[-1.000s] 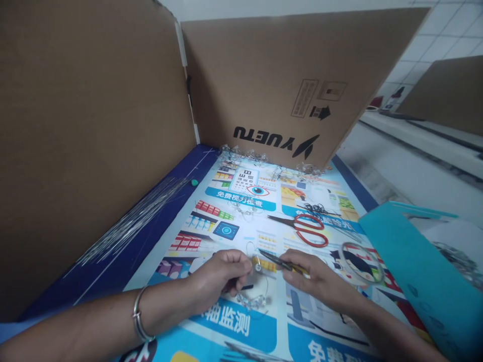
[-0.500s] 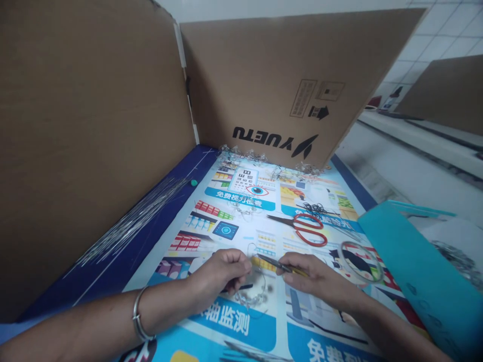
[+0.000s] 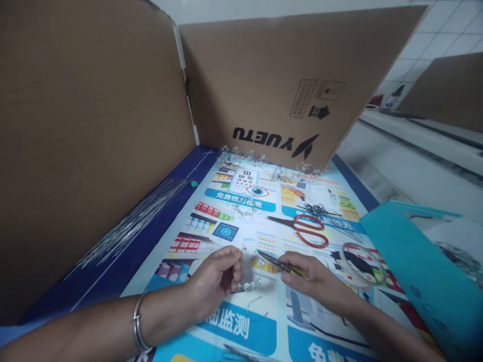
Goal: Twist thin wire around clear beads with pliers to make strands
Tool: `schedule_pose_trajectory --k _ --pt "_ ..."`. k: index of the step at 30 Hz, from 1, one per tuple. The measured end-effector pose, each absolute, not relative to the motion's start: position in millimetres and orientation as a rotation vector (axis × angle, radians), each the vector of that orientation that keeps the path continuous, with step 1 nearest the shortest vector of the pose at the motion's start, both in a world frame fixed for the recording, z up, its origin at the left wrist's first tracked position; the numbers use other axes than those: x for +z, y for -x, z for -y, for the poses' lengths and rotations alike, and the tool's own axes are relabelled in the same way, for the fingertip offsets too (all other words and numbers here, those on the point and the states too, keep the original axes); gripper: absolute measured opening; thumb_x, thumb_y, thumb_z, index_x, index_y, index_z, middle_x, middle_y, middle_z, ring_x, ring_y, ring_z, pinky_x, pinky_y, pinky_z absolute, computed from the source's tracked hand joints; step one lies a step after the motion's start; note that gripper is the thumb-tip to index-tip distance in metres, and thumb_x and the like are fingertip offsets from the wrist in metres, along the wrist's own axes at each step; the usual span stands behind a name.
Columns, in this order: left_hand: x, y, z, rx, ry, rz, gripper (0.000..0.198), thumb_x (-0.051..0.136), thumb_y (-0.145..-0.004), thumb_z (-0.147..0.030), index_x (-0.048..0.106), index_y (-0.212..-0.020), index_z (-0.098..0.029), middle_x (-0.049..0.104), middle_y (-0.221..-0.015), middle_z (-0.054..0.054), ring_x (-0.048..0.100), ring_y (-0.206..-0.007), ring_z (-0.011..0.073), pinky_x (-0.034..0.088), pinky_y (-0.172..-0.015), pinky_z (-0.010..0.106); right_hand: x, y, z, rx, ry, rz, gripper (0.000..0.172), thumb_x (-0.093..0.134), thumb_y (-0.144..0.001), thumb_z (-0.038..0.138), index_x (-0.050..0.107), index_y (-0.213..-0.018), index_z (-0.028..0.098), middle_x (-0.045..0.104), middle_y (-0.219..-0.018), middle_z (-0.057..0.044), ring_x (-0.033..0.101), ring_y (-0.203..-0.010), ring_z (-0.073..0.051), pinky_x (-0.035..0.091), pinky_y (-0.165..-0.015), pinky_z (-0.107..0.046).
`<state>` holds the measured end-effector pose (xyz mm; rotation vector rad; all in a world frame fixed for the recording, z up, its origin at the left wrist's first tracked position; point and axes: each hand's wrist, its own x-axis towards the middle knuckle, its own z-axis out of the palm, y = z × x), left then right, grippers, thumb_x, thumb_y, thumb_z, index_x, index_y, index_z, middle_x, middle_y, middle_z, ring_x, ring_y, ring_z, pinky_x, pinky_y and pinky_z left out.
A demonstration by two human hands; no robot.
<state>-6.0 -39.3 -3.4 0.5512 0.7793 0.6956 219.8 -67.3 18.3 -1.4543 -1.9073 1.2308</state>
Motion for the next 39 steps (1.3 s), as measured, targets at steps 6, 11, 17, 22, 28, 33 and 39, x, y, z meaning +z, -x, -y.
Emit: schedule_pose_trajectory --k 6,11,17,22,28,33,39 --pt "-4.1 4.9 41.9 0.651 -0.598 -0.745 0.020 0.059 -0.077 -0.030 0.047 -0.070 -0.015 0.049 -0.055 -0.003 0.041 -0.044 0.0062 0.028 -0.044 0.019 18.8 -220.0 68.4 1.198 1.455 1.924 0.029 0.050 -0.082 0.045 0.062 -0.089 0.019 0.061 -0.083 -0.002 0.055 -0.077 -0.018 0.043 -0.067 -0.026" --pt "-6.0 4.5 43.6 0.564 -0.708 -0.704 0.023 0.059 -0.077 -0.033 0.048 -0.069 -0.015 0.051 -0.056 -0.002 0.043 -0.042 0.0067 0.030 -0.043 0.020 21.5 -220.8 67.4 1.301 1.384 1.914 0.033 0.049 -0.082 0.047 0.060 -0.091 0.018 0.060 -0.085 -0.003 0.055 -0.079 -0.018 0.043 -0.069 -0.026" --pt "-4.1 2.8 44.1 0.530 -0.750 -0.708 0.022 0.061 -0.075 -0.032 0.050 -0.069 -0.014 0.049 -0.055 -0.002 0.043 -0.043 0.0072 0.031 -0.041 0.019 25.1 -220.5 66.4 1.340 1.351 1.943 0.031 0.050 -0.082 0.047 0.059 -0.090 0.018 0.058 -0.085 -0.002 0.053 -0.081 -0.017 0.042 -0.070 -0.026" --pt "-4.4 2.1 45.1 0.526 -0.752 -0.688 0.020 0.060 -0.076 -0.030 0.050 -0.070 -0.014 0.049 -0.056 -0.002 0.043 -0.043 0.0065 0.031 -0.041 0.019 20.2 -219.7 66.8 1.387 1.318 1.969 0.032 0.051 -0.081 0.047 0.060 -0.089 0.017 0.058 -0.082 -0.002 0.052 -0.076 -0.016 0.041 -0.066 -0.024" --pt "-5.7 2.8 43.8 0.525 -0.744 -0.674 0.022 0.060 -0.076 -0.031 0.050 -0.068 -0.013 0.047 -0.055 -0.002 0.041 -0.042 0.0062 0.029 -0.040 0.019 19.5 -220.1 65.3 1.316 1.337 2.020 0.033 0.051 -0.081 0.046 0.061 -0.083 0.015 0.055 -0.072 0.000 0.049 -0.067 -0.013 0.037 -0.060 -0.022" --pt "-3.3 3.5 42.1 0.521 -0.664 -0.675 0.021 0.061 -0.075 -0.029 0.048 -0.067 -0.014 0.045 -0.053 -0.003 0.040 -0.040 0.0061 0.028 -0.040 0.020 22.4 -225.4 62.0 1.149 1.369 2.104 0.031 0.052 -0.081 0.045 0.061 -0.082 0.016 0.056 -0.075 -0.002 0.050 -0.068 -0.014 0.037 -0.061 -0.022" --pt "-5.0 5.0 40.9 0.553 -0.595 -0.650 0.020 0.060 -0.076 -0.024 0.046 -0.065 -0.014 0.046 -0.055 -0.002 0.042 -0.044 0.0059 0.027 -0.041 0.019 23.1 -221.5 65.8 1.195 1.393 2.068 0.032 0.049 -0.082 0.045 0.060 -0.078 0.015 0.054 -0.071 -0.001 0.048 -0.065 -0.013 0.036 -0.057 -0.022"
